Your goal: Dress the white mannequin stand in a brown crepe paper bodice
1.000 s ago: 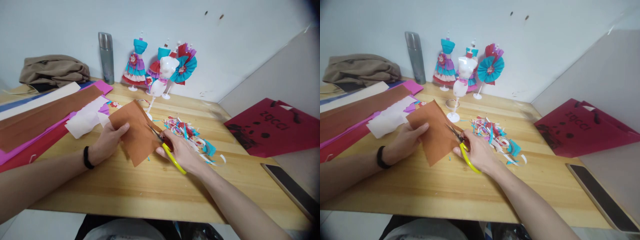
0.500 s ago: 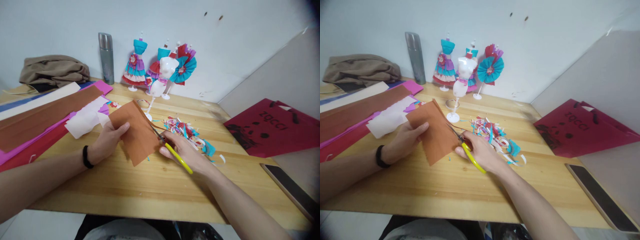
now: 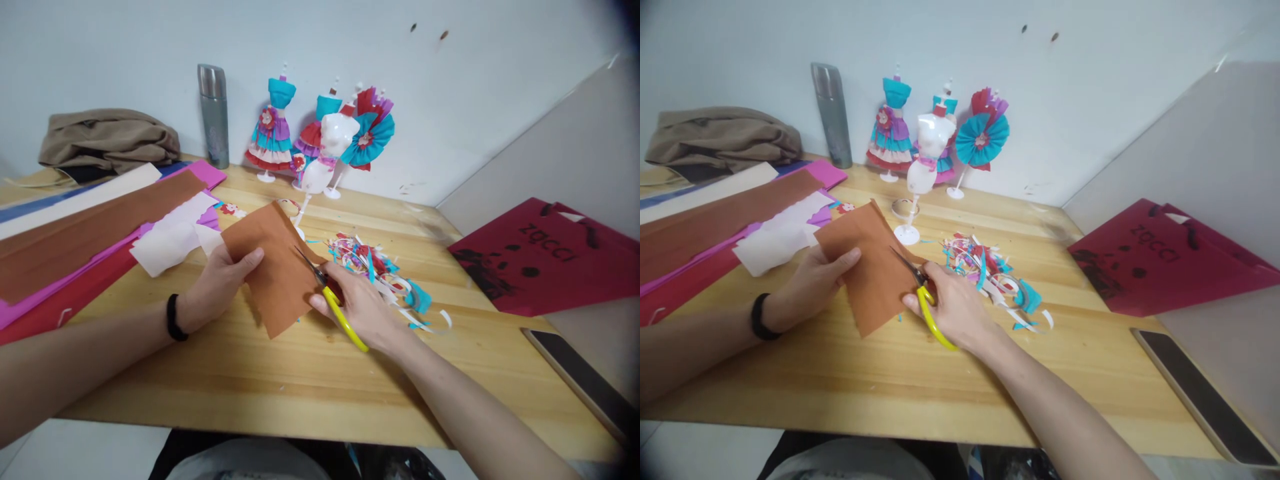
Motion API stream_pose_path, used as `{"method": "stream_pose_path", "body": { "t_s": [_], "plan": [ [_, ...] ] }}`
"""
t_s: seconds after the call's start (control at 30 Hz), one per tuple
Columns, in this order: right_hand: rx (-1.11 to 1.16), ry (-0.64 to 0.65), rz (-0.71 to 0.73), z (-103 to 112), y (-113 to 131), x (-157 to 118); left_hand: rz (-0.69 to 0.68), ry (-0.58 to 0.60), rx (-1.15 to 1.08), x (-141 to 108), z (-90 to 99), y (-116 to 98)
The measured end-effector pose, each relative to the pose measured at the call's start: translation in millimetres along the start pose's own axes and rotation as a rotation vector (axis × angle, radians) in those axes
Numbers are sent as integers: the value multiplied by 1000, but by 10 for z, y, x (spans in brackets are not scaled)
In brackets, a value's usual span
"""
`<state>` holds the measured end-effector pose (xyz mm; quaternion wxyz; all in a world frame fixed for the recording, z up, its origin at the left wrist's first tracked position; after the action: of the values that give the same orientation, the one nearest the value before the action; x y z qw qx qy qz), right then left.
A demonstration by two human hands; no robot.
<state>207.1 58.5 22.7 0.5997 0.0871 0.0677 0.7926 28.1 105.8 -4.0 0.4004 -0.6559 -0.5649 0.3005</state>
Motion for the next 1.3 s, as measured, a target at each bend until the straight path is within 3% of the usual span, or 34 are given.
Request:
{"method": "stream_pose_path", "body": {
  "t_s": [0.6,1.3],
  "plan": [
    [6,-125,51,3,42,15,30,41,-69,-28,-15,79],
    [109,-30,4,-92,-10,42,31,27,-48,-12,1,75]
  ]
}}
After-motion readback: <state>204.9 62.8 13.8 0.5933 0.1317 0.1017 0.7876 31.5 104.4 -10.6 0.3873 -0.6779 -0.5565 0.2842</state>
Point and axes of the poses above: each hand's wrist, its own x-axis towards the middle knuckle, its own z-axis out of the back of the hand, y = z × x, the point moved 10 cm from there along x, towards the middle knuckle, and after that the axes turned 15 degrees about -x, right-handed, at the moved point
